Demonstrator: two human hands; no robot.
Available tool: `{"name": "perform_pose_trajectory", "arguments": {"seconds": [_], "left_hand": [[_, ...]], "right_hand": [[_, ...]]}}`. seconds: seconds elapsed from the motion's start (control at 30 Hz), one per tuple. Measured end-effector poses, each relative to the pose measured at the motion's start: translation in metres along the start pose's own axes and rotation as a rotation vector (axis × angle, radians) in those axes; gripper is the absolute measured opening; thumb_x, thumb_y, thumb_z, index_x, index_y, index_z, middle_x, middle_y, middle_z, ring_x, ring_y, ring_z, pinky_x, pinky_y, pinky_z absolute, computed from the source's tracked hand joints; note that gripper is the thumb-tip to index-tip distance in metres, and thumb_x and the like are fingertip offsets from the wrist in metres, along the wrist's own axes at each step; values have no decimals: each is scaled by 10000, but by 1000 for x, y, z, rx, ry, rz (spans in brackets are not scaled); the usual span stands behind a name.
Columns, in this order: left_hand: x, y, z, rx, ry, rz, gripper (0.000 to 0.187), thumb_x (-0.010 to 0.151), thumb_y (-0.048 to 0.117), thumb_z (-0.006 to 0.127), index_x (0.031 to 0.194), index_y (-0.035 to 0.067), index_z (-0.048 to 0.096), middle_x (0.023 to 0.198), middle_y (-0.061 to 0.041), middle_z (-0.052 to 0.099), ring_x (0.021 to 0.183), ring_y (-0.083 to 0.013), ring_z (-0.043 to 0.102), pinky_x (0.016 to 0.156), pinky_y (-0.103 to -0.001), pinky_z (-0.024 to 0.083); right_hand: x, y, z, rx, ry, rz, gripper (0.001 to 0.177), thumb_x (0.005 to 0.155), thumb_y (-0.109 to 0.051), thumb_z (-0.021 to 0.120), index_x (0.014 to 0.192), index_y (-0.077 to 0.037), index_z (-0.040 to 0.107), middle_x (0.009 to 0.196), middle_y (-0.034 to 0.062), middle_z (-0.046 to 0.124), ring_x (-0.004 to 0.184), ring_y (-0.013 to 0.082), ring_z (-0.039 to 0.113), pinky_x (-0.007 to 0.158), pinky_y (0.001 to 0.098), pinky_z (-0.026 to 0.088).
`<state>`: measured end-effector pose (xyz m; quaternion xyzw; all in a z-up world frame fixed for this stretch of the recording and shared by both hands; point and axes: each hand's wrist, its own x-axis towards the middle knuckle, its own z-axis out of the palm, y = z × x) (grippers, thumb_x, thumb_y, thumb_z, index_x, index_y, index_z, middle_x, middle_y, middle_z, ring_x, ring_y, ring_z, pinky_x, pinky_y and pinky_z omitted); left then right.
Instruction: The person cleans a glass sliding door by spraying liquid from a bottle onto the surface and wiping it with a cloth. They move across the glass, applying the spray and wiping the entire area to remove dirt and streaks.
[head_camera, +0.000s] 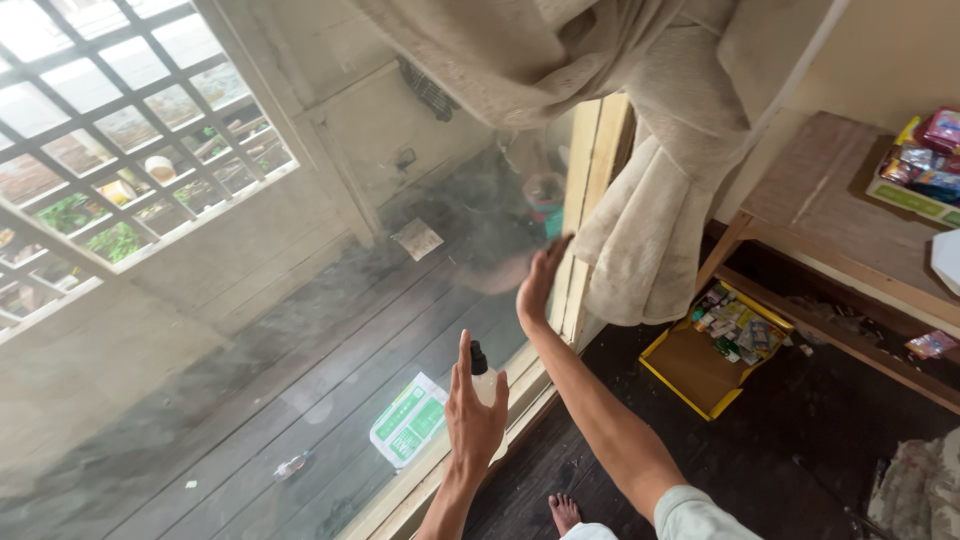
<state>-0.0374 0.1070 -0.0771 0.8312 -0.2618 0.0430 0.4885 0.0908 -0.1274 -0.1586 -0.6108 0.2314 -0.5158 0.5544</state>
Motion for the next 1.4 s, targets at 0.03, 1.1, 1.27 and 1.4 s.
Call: {"name": "perform_pose_trajectory", "arguments": {"seconds": [0.03, 1.1, 1.27, 1.4], "left_hand": [[3, 3, 4, 0, 4, 29, 856, 901, 225, 701, 1606, 170, 219, 1217, -188, 663, 1121, -326, 686, 904, -499, 576], [40, 21, 48, -74, -48, 106, 868, 883, 205, 715, 1609, 171, 239, 1211, -172, 665, 1095, -330, 690, 920, -487, 554], [41, 15, 40, -40, -32, 104, 857, 896, 211, 718, 1605, 166, 239, 1201, -186, 664, 1109, -343, 680, 941, -495, 539], [41, 16, 35, -42, -40, 74, 856, 896, 205, 713, 1607, 167, 238, 1191, -185, 668, 1113, -352, 678, 940, -502, 530]], "right_hand": [[9, -26, 4, 55, -11, -100, 975, 1016, -732, 240, 1649, -49, -48, 1728, 202, -93, 1609, 360, -11, 1297, 525, 56], [-30, 99, -35, 63, -152, 541, 890, 982, -678, 222, 1620, -160, -119, 1716, 84, -118, 1586, 285, 11, 1267, 463, 71], [-7, 6, -15, -3, -74, 138, 934, 989, -724, 201, 1640, -115, -78, 1723, 134, -138, 1595, 320, -69, 1275, 507, 13], [25, -89, 0, -33, -103, -325, 865, 1071, -683, 190, 1667, -106, -56, 1758, 155, -113, 1636, 345, -90, 1329, 540, -34]]}}
